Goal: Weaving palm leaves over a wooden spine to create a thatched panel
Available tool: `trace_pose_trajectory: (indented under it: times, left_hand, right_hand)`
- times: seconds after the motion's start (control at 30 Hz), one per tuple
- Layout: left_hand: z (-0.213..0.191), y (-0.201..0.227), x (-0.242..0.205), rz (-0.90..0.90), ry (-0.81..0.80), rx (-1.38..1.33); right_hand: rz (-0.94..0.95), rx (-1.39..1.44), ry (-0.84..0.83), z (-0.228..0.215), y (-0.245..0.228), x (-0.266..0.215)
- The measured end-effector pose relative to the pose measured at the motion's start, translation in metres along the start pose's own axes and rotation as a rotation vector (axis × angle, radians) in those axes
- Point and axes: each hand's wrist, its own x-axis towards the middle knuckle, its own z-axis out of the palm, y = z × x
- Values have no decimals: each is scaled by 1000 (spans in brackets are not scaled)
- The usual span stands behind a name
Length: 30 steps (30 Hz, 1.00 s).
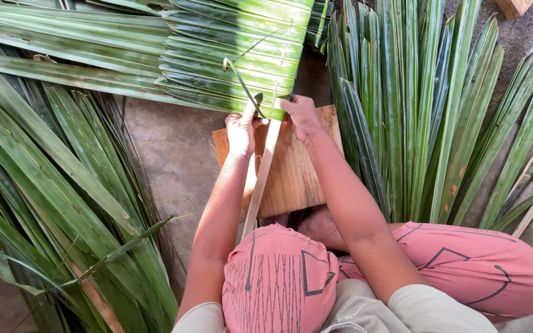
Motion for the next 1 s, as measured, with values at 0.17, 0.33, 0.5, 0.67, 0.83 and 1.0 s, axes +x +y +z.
trace_pose_trajectory:
  times: [0.17,0.33,0.5,0.67,0.83,1.0]
  left_hand:
    - [5,0,8,15,66,102]
    - [9,-1,5,-38,124,-7]
    - [35,21,-13,12,152,134]
    - [17,9,-6,25,83,114]
    - [8,10,13,-87,117,123]
    - [7,20,10,-186,117,119]
  right_hand:
    - [-61,-111,-11,-3,14,16]
    - [-66,-155,46,5,13,2]
    - [-82,-709,175,-10,19,3]
    - [-585,-623,692,-137,-49,-1]
    - [-624,-942,974,-276,-30,30]
    - [-400,-985,764,-310,-22,34]
